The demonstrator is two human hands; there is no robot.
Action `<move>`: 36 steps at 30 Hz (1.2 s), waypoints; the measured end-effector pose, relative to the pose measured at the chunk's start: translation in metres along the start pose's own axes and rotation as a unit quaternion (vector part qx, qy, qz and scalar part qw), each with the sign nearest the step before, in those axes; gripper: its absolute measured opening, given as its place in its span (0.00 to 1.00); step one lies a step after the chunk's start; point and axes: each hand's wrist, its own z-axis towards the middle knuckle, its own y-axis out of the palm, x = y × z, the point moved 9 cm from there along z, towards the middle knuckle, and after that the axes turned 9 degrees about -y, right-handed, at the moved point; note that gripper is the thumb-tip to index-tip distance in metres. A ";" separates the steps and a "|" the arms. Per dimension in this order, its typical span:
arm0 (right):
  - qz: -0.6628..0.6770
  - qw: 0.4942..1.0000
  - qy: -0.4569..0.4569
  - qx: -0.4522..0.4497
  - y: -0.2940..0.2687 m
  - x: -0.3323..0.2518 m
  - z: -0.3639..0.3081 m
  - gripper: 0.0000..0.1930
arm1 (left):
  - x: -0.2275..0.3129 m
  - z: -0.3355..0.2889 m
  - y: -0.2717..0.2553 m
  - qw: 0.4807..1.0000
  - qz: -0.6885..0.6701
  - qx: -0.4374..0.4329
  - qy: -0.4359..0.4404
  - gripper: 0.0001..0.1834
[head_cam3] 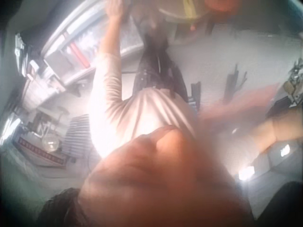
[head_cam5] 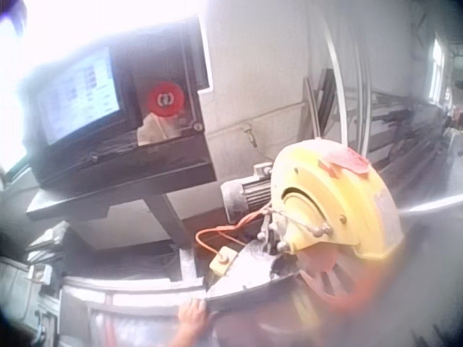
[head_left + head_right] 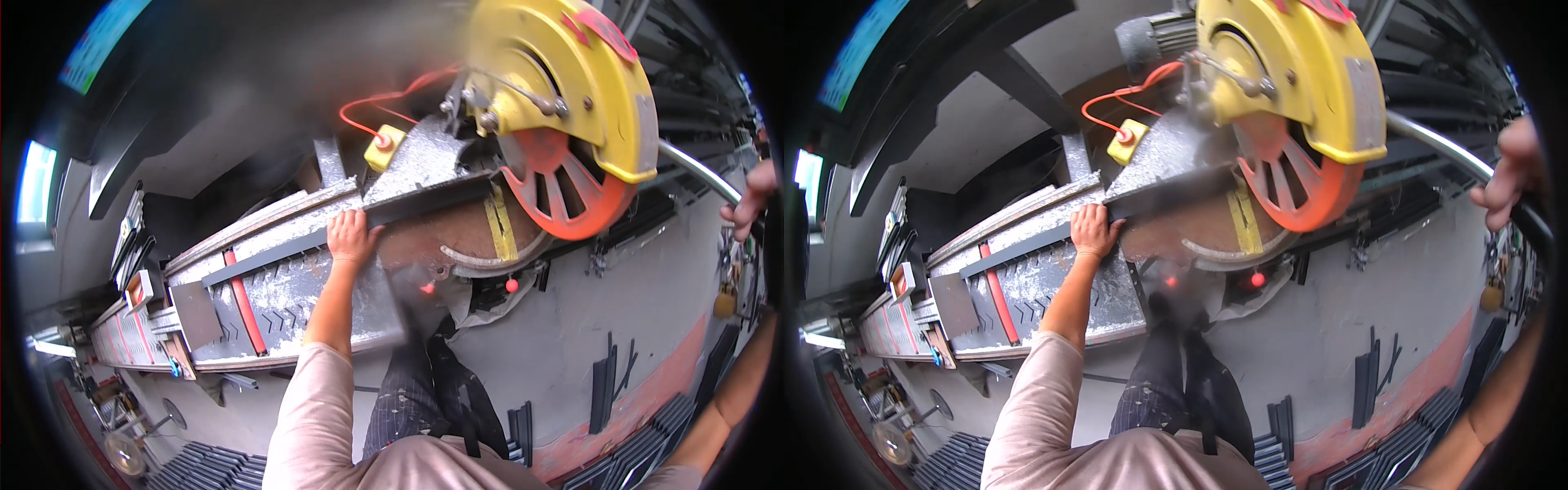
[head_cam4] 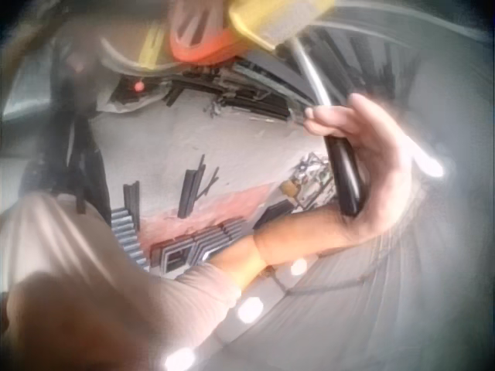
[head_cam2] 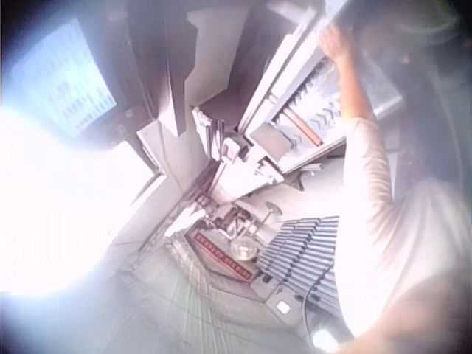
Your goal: The person takes aluminum frame profiles from a stack and cuts them to length using a miter saw, then places the cut pieces onto a stack of window frames.
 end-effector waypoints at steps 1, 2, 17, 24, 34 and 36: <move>0.042 0.996 0.049 0.055 -0.014 0.014 -0.001 0.30 | 0.002 0.000 -0.002 1.000 -0.001 0.013 0.001 0.28; 0.010 0.989 0.071 0.132 -0.038 0.041 0.007 0.28 | 0.003 0.001 0.001 1.000 -0.022 -0.012 -0.005 0.28; 0.089 0.971 -0.009 0.224 -0.062 0.206 0.198 0.23 | 0.002 0.005 -0.015 0.996 -0.088 0.011 -0.021 0.26; 0.097 0.973 0.002 0.208 -0.050 0.203 0.204 0.23 | 0.001 0.004 -0.015 0.996 -0.090 0.011 -0.017 0.26; 0.127 0.970 0.010 0.209 -0.038 0.208 0.205 0.23 | 0.003 0.005 -0.014 0.995 -0.096 0.016 -0.009 0.27; 0.134 0.968 0.011 0.210 -0.037 0.212 0.211 0.23 | 0.004 0.006 -0.014 0.997 -0.080 0.012 -0.011 0.27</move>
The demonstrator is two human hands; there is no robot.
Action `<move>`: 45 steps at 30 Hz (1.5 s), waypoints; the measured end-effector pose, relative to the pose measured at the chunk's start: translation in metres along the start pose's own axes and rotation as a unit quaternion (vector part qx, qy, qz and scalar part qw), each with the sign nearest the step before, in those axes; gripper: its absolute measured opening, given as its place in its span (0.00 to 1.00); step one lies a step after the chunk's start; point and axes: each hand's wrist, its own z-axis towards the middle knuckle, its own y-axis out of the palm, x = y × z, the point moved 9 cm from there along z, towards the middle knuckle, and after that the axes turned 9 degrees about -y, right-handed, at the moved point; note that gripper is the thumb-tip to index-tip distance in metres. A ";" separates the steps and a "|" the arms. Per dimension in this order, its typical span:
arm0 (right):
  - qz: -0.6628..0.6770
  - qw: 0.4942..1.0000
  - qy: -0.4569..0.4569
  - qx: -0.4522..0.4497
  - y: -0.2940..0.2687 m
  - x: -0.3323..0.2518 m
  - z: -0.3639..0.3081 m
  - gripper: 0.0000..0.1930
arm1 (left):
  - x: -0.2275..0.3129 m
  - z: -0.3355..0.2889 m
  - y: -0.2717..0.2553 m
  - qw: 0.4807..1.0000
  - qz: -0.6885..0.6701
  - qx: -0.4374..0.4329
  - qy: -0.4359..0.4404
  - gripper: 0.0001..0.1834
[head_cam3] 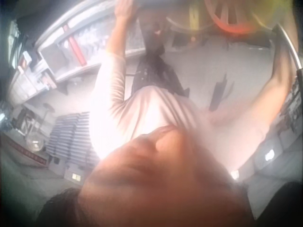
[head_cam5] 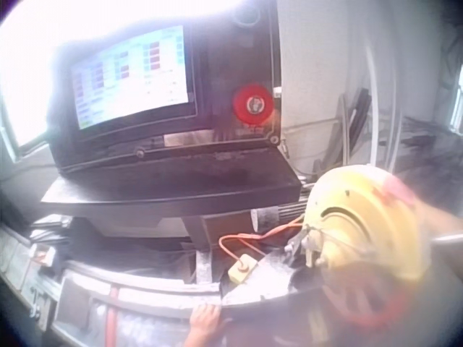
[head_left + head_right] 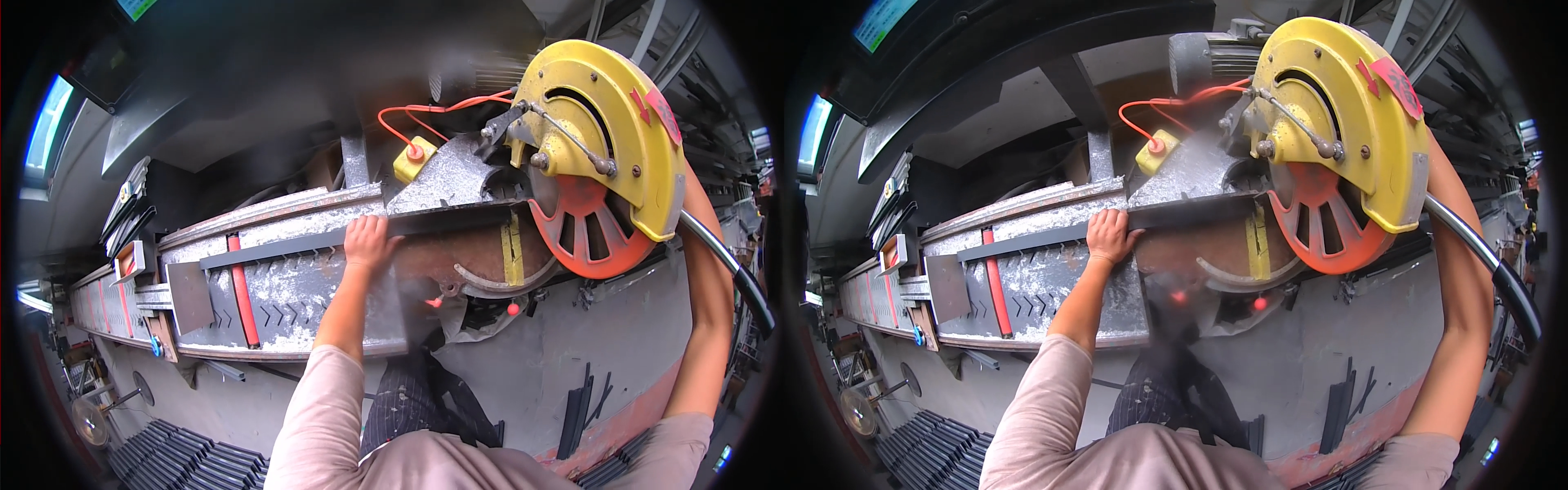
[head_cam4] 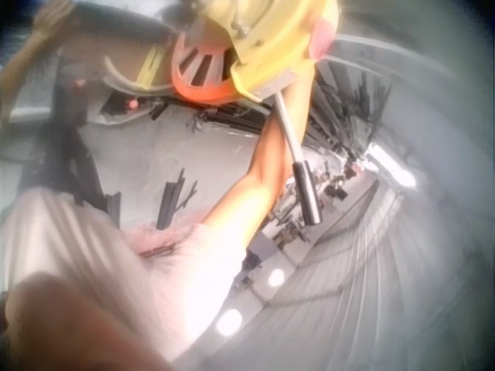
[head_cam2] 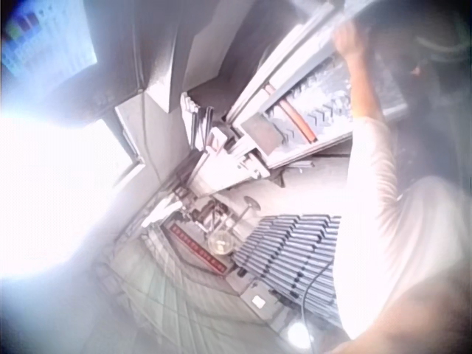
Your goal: The person takes aluminum frame profiles from a stack and cuts them to length using a miter saw, then places the cut pieces onto a stack of window frames.
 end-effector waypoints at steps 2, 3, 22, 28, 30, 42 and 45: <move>0.005 1.000 -0.002 0.001 0.001 0.001 -0.001 0.23 | 0.000 0.000 0.003 1.000 -0.001 -0.003 0.001 0.27; 0.006 1.000 -0.001 0.002 0.002 0.001 -0.001 0.23 | -0.001 -0.001 0.001 1.000 -0.003 0.000 0.002 0.27; -0.342 0.928 0.121 -0.079 -0.004 -0.225 -0.268 0.35 | 0.013 0.003 0.014 1.000 -0.012 0.010 0.008 0.26; -0.493 0.863 0.106 -0.024 0.015 -0.182 -0.297 0.38 | -0.008 -0.006 0.010 0.999 0.036 -0.009 0.009 0.26; -0.458 0.880 0.114 0.057 0.018 -0.154 -0.333 0.36 | 0.005 0.000 0.017 0.999 0.034 -0.012 0.015 0.27; -0.021 0.936 0.286 0.202 0.098 0.082 -0.427 0.13 | 0.003 -0.003 0.014 0.998 0.061 -0.009 0.017 0.24; -0.031 0.931 0.308 0.192 0.106 0.102 -0.430 0.11 | 0.003 -0.004 0.015 0.998 0.064 -0.003 0.019 0.24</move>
